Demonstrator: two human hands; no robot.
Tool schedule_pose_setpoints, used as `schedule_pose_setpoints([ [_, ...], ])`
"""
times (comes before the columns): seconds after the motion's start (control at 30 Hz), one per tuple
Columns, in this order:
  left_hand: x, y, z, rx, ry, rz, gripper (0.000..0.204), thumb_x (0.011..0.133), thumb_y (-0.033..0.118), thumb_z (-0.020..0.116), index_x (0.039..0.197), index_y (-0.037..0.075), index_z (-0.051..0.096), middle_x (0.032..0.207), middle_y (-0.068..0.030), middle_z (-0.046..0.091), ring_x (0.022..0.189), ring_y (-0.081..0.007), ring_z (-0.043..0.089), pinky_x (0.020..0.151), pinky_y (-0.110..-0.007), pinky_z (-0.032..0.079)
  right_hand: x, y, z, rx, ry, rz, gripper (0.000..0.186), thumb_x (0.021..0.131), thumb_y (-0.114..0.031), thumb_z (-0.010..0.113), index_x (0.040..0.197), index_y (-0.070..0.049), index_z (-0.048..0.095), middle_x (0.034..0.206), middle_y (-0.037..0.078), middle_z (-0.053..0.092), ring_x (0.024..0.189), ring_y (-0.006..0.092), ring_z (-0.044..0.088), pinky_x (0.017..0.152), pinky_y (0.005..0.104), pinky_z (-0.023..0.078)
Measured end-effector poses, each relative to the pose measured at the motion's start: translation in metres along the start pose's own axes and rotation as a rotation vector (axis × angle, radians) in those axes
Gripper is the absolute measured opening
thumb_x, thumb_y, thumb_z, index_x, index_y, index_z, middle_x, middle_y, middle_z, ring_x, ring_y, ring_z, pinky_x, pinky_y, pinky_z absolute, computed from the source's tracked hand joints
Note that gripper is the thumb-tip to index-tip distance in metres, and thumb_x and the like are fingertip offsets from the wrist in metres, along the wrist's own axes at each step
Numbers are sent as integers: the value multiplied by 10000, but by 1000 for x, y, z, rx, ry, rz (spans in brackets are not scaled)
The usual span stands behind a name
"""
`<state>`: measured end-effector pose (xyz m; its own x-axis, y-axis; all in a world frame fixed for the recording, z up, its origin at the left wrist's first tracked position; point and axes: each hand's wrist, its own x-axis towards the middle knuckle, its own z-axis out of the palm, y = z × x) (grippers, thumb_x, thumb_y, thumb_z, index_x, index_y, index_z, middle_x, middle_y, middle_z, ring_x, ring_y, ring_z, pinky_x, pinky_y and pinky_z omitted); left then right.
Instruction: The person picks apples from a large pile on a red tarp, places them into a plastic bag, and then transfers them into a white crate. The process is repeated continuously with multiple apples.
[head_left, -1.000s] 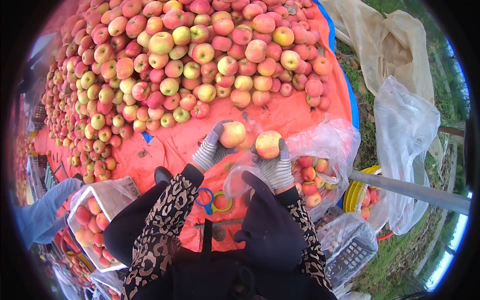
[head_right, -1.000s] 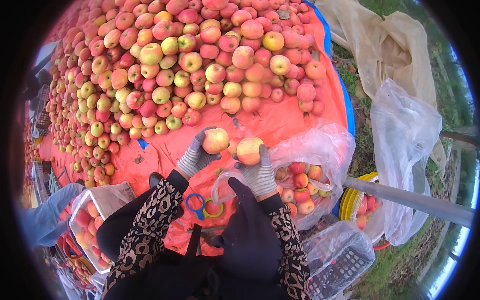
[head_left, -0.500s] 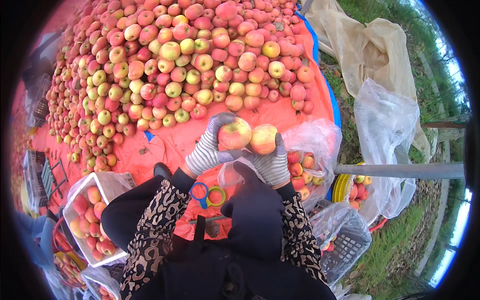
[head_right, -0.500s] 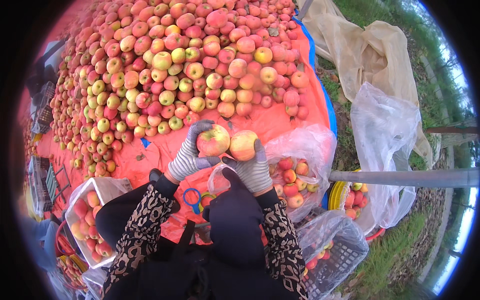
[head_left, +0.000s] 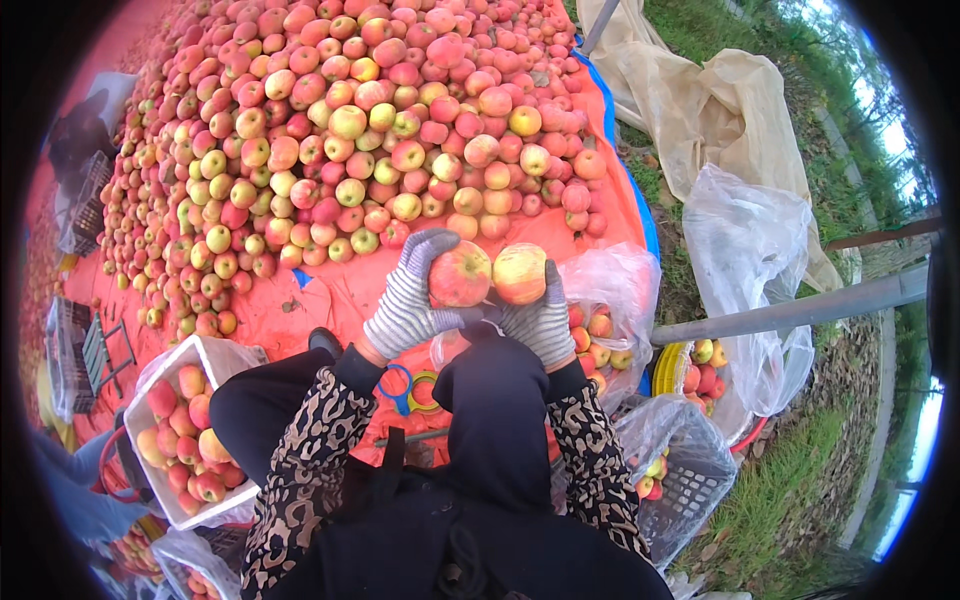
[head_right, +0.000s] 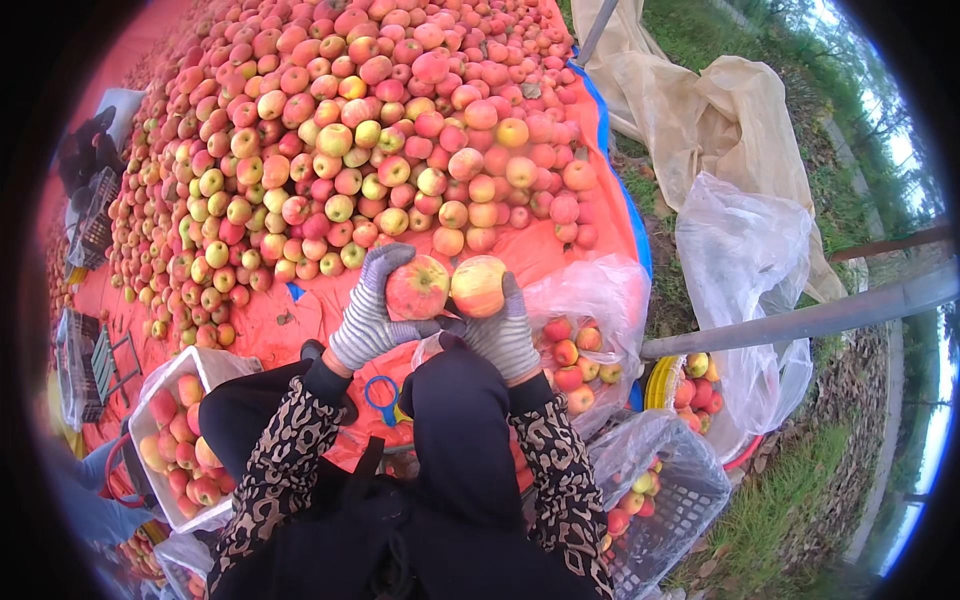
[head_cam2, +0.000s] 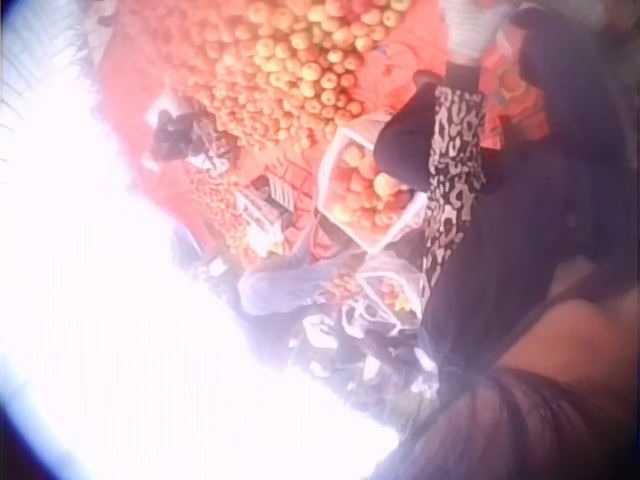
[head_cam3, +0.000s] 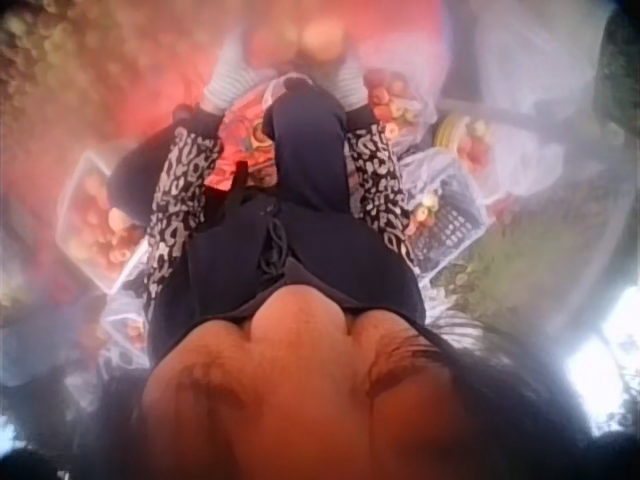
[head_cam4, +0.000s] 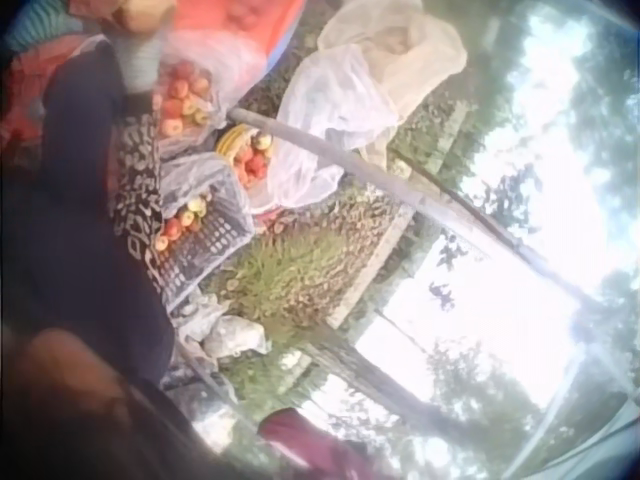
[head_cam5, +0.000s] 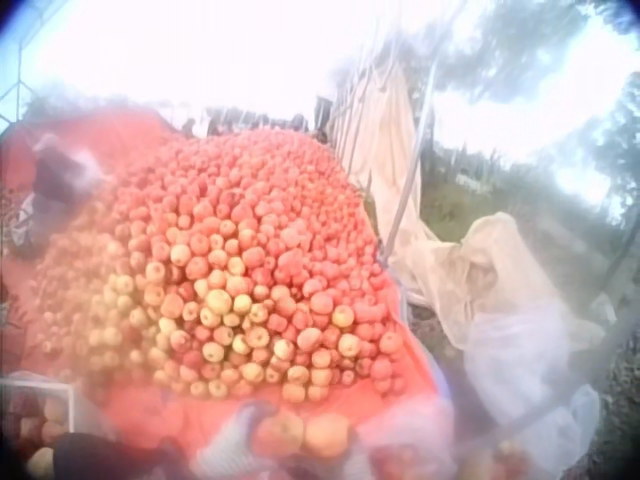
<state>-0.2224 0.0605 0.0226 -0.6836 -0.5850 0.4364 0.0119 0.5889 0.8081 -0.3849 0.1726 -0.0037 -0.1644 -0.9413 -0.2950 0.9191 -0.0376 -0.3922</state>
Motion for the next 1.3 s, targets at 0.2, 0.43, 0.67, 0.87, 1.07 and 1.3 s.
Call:
schedule_pose_setpoints([
  [0.2,-12,11,1,-160,38,-26,928,646,245,835,1387,79,301,1396,-143,349,1299,-290,358,1079,-396,294,-9,-13,19,4,-201,-7,719,845,-597,499,1318,-63,404,1306,159,477,1183,342,477,963,533,412],
  [0.43,-17,44,-9,-221,59,-166,877,709,219,801,1398,53,282,1364,-129,370,1268,-228,383,1059,-358,327,-20,-19,37,-214,-180,-51,686,864,-538,524,1346,-72,383,1318,134,477,1204,292,475,936,513,445],
  [0.67,-24,54,-10,-289,86,-205,827,759,164,749,1412,25,261,1349,-125,389,1256,-215,387,1050,-338,333,-22,-13,46,-175,-170,-30,675,872,-538,516,1348,-78,382,1338,120,458,1222,292,460,943,515,441],
  [0.87,-11,54,-8,-477,-35,-349,543,913,105,496,1409,6,299,1387,-104,388,1286,-185,356,1058,-305,301,-15,-14,32,191,-263,5,692,867,-560,507,1330,-59,390,1334,153,457,1232,323,443,984,535,401],
  [1.07,32,54,38,-477,-258,-189,452,963,155,437,1383,11,357,1333,-120,467,1224,-211,449,982,-311,404,-18,-15,-25,177,-402,-486,587,897,-505,421,1296,-76,398,1350,102,428,1283,249,366,1076,501,256],
  [1.3,36,13,49,-640,-233,-459,428,966,243,445,1340,39,411,1305,-91,475,1191,-203,489,863,-338,510,-80,-86,-147,180,206,-1115,568,848,-504,426,1239,-92,454,1283,97,463,1229,268,378,1037,514,274],
])
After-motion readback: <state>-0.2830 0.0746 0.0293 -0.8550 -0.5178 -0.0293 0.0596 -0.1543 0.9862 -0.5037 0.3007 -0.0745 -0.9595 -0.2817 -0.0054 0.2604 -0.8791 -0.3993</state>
